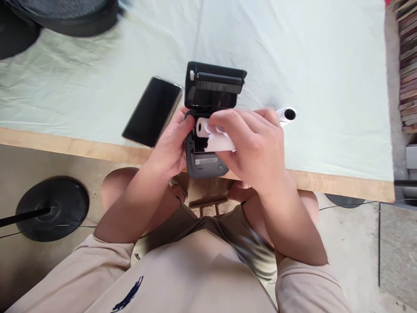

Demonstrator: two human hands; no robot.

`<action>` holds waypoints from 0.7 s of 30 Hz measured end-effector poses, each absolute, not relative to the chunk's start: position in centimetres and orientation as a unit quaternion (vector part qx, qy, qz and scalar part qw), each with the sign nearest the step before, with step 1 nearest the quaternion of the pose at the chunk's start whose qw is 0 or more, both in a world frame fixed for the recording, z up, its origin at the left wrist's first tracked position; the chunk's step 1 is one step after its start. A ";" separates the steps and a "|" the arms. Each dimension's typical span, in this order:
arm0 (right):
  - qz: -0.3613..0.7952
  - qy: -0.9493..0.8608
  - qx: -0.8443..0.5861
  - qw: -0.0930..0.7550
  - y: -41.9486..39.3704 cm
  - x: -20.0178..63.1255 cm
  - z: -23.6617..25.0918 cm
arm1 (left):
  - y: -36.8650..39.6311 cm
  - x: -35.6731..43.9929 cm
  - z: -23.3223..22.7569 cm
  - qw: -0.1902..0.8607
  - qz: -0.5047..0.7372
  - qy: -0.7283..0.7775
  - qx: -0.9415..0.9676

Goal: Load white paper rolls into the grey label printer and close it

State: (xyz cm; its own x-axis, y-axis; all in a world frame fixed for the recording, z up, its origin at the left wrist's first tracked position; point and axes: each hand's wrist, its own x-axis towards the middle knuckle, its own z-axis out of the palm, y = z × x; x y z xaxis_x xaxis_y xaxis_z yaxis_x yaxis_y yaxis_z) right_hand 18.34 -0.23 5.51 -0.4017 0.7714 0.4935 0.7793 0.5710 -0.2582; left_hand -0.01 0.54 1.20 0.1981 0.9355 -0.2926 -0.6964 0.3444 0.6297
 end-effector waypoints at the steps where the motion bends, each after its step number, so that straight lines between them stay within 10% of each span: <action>1: -0.021 -0.837 -0.467 0.284 -0.2 18.3 5.4 | 0.6 0.0 1.3 0.748 0.545 0.325 0.192; 21: 0.039 -0.861 -0.395 0.317 -0.9 18.6 4.8 | 0.7 -0.6 1.5 0.760 0.545 0.302 0.182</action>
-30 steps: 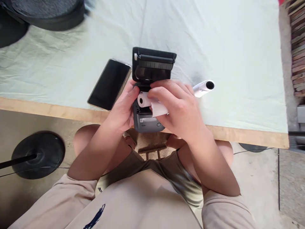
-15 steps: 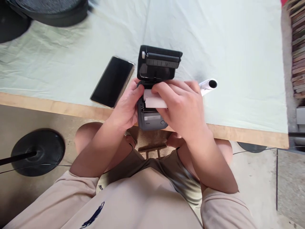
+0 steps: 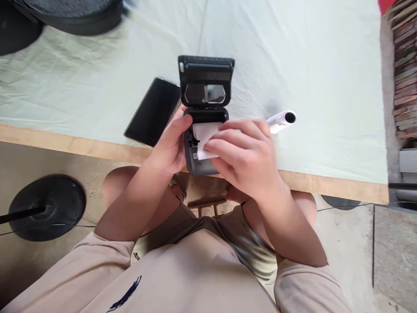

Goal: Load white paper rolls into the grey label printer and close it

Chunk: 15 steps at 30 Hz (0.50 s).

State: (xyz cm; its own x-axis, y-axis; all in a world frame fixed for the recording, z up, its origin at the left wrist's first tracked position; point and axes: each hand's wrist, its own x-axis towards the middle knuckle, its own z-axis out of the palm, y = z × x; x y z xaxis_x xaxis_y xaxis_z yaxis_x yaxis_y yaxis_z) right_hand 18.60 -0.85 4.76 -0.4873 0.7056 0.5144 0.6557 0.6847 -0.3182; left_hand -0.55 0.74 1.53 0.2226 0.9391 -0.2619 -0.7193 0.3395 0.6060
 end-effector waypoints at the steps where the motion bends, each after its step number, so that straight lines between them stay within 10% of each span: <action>1: 0.042 -0.865 -0.382 0.323 -1.1 18.6 4.6 | 0.7 -0.7 1.5 0.760 0.549 0.297 0.180; 9: 0.081 -0.852 -0.310 0.414 -1.0 19.0 3.8 | 1.1 -0.9 0.1 0.724 0.545 0.331 0.263; 15: 0.234 -0.680 -0.529 0.451 -1.6 19.3 2.1 | 1.3 -0.8 -1.5 0.710 0.559 0.336 0.267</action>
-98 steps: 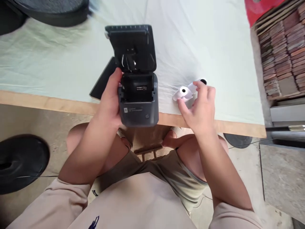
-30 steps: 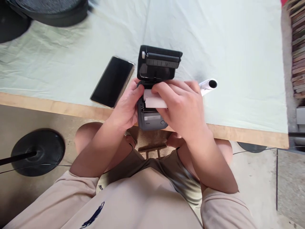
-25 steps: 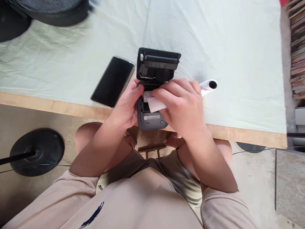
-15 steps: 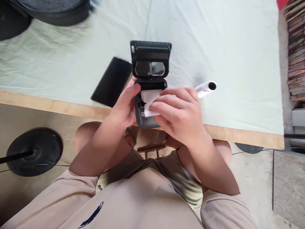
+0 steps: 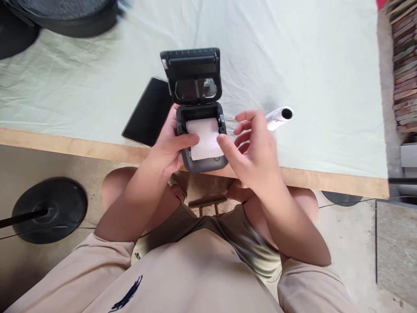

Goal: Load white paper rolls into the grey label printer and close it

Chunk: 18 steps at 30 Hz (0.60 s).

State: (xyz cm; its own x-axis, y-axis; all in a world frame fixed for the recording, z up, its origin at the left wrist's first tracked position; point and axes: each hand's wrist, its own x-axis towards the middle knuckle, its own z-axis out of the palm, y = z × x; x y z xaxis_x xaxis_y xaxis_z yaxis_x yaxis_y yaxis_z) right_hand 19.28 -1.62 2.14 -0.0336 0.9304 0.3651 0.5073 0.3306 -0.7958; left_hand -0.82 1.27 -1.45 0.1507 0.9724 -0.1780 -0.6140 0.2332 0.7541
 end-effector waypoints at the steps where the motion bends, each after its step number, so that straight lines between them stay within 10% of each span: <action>1: 0.273 -0.662 -0.549 0.432 -1.8 19.3 1.9 | 1.2 -0.8 -1.4 0.708 0.561 0.335 0.267; 18: 0.636 -0.511 -0.481 0.320 -1.6 18.2 3.5 | 0.2 -0.4 1.6 0.704 0.642 0.232 0.195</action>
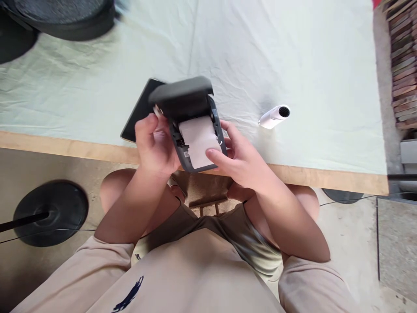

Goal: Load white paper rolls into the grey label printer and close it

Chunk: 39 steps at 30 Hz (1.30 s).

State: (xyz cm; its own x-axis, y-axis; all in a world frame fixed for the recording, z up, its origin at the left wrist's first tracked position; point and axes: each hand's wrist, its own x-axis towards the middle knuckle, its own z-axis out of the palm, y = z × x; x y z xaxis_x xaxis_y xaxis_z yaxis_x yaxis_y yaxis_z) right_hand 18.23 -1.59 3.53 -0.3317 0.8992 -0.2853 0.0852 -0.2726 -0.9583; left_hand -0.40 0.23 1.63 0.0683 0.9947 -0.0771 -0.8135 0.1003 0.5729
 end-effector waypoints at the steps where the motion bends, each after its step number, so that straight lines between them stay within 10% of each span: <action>1: 0.637 -0.510 -0.481 0.321 -1.6 18.3 3.6 | 0.3 -0.4 1.7 0.705 0.642 0.238 0.188; 39: 0.530 -0.549 -0.509 0.399 0.0 18.9 2.6 | -0.5 0.9 0.6 0.802 0.494 0.255 0.217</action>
State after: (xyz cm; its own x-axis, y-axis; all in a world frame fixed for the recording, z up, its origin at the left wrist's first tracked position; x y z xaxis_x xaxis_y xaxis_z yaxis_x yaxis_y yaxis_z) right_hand 18.93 0.02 2.60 -0.1640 0.9813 -0.1009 0.1355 -0.0789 -0.9876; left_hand 0.86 -0.51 0.56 0.3810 0.9040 -0.1939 -0.6822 0.4165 0.6010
